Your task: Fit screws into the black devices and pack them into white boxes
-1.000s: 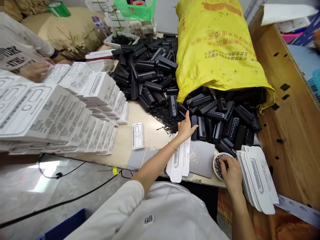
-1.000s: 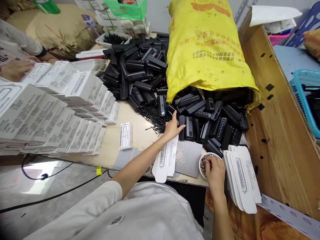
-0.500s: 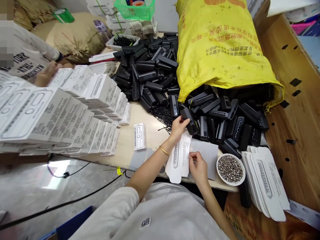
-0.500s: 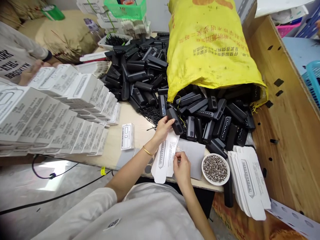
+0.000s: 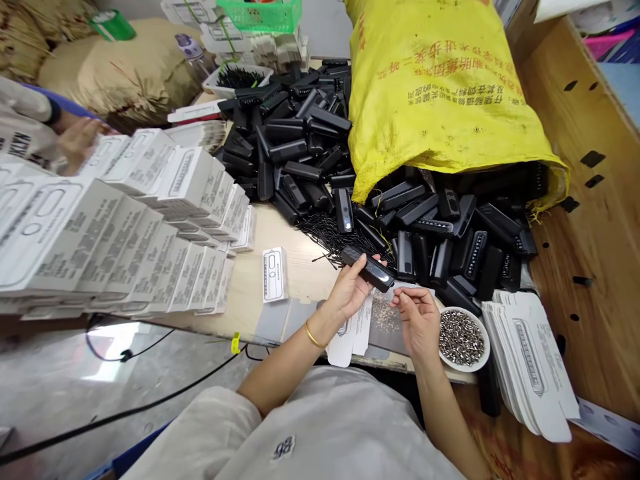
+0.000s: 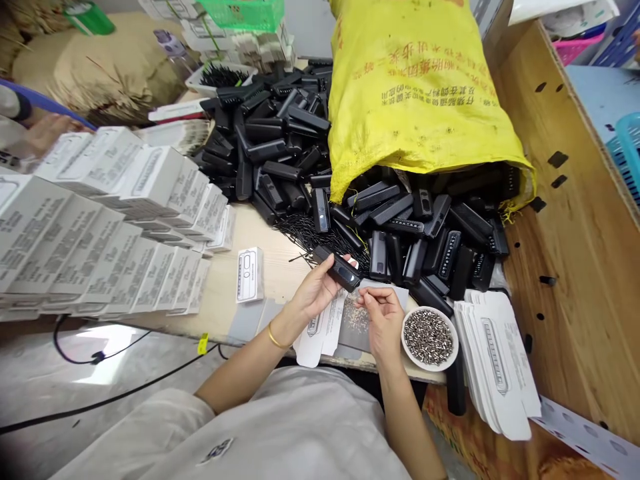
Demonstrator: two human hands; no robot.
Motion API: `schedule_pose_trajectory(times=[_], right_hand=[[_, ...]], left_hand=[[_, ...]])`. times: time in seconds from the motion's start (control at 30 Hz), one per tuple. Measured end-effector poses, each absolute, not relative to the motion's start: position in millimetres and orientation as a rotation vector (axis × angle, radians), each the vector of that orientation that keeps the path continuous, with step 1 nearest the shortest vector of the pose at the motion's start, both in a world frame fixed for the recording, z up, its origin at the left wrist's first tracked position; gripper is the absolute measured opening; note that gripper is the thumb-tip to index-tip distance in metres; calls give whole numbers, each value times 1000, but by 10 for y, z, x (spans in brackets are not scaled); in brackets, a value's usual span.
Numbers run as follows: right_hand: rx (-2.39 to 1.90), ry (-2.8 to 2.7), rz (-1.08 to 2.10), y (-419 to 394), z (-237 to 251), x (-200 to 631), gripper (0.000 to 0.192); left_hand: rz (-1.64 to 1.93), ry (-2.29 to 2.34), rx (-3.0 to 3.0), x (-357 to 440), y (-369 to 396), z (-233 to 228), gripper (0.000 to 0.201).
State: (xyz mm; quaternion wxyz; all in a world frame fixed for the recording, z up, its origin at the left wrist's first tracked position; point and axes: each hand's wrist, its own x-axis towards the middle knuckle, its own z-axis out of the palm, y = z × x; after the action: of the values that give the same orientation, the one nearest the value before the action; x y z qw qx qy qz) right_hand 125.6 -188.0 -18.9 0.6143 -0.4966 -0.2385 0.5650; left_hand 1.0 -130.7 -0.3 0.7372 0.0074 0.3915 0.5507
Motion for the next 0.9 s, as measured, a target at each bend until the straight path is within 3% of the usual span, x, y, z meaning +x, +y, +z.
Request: schedule_pose_trajectory(times=[0.57,0.77,0.9], right_hand=[[-1434,-948,892,-1972,-225,1173,14],[-1520,-1471,589,-1936,-161,1318,19],[-1495,-1624,649,-1879,-102,1413,22]], left_hand=[[1221,845,-31,-1,-1487,39,14],[1280,872,-4,-20,-1525,66,25],[1303,888,82,-25,-1558,57,36]])
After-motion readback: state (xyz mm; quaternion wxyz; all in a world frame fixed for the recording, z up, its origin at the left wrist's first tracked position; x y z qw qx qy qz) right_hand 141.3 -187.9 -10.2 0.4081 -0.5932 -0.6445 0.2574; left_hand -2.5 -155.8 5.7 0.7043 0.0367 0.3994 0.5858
